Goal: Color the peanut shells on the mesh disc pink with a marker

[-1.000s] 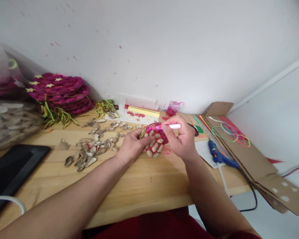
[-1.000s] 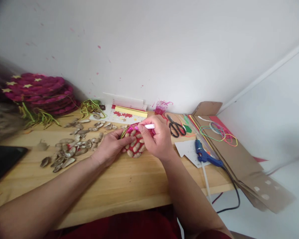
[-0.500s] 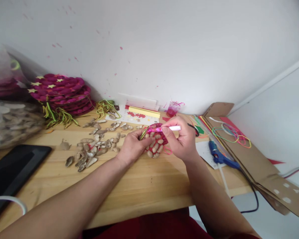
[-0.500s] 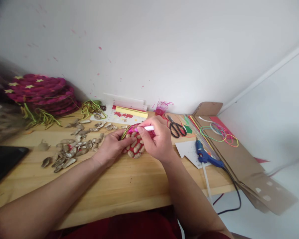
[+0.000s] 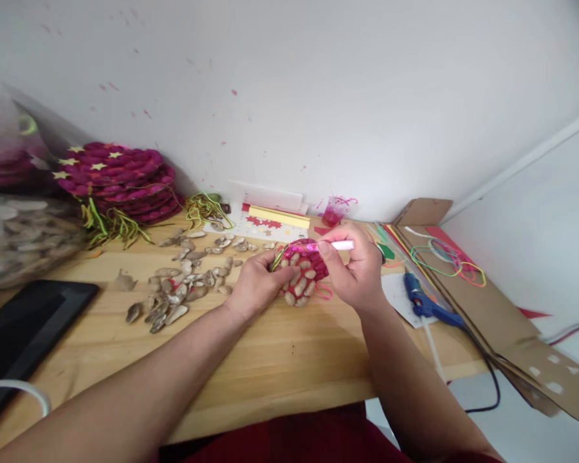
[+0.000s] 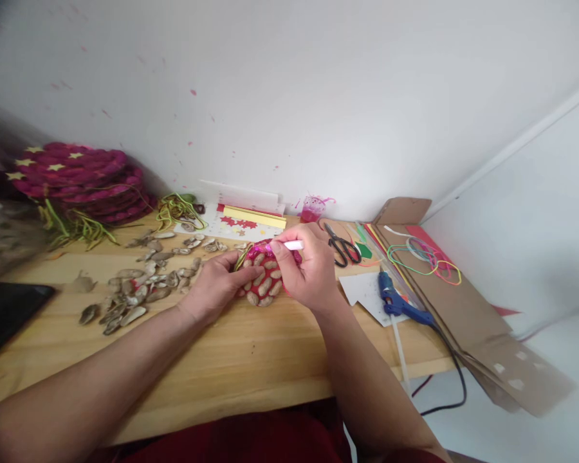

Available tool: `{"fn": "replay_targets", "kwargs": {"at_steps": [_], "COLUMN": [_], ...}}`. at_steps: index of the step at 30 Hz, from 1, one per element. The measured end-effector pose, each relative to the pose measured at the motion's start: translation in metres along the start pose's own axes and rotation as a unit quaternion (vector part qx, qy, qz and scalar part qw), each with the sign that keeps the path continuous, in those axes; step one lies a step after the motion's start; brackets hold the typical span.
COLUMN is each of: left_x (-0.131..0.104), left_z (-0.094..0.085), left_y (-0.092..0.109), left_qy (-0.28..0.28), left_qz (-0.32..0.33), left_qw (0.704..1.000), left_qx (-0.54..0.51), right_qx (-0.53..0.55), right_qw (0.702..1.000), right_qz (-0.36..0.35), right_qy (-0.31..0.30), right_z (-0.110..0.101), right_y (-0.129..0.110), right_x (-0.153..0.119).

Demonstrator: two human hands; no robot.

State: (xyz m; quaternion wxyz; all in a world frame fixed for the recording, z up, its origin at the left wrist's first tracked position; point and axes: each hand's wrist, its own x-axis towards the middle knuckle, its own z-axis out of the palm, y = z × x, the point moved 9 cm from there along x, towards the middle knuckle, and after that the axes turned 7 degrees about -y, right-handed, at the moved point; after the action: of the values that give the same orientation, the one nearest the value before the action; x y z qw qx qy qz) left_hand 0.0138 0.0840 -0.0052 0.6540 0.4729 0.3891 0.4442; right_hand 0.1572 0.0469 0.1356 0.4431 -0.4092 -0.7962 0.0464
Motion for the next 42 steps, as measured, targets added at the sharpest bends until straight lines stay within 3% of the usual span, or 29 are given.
{"fn": "replay_targets", "kwargs": {"at_steps": [4, 8, 13, 17, 24, 27, 31, 42], "left_x": [0.000, 0.000, 0.001, 0.001, -0.002, -0.002, -0.002, -0.002], "left_z": [0.000, 0.000, 0.002, 0.004, 0.008, 0.009, 0.008, 0.009], "left_y": [0.001, 0.002, 0.000, 0.000, 0.001, 0.001, 0.001, 0.003], "left_qy": [0.001, 0.007, 0.000, 0.001, 0.001, -0.003, -0.003, -0.009], "left_qz": [-0.001, 0.002, -0.008, -0.019, -0.048, -0.052, -0.050, -0.036], "left_qw": [1.000, 1.000, 0.999, 0.997, 0.992, 0.992, 0.992, 0.995], "left_qx": [-0.011, -0.018, -0.054, -0.079, -0.117, -0.117, -0.115, -0.096], "right_qx": [0.033, 0.006, 0.038, 0.013, 0.034, 0.036, 0.044, 0.041], "right_qw": [0.999, 1.000, 0.999, 1.000, 0.999, 0.999, 0.999, 0.999], "right_qz": [-0.006, 0.000, -0.002, 0.009, 0.003, 0.016, 0.006, 0.021], "right_qy": [-0.026, 0.004, -0.032, 0.002, -0.009, 0.012, -0.013, -0.007], "right_z": [0.005, 0.000, 0.006, -0.003, -0.002, -0.005, -0.001, 0.000], "right_y": [-0.001, 0.001, 0.004, 0.009, 0.009, 0.013, 0.011, 0.014], "right_x": [0.001, 0.000, 0.000, 0.000, 0.001, 0.001, 0.002, 0.001]}}
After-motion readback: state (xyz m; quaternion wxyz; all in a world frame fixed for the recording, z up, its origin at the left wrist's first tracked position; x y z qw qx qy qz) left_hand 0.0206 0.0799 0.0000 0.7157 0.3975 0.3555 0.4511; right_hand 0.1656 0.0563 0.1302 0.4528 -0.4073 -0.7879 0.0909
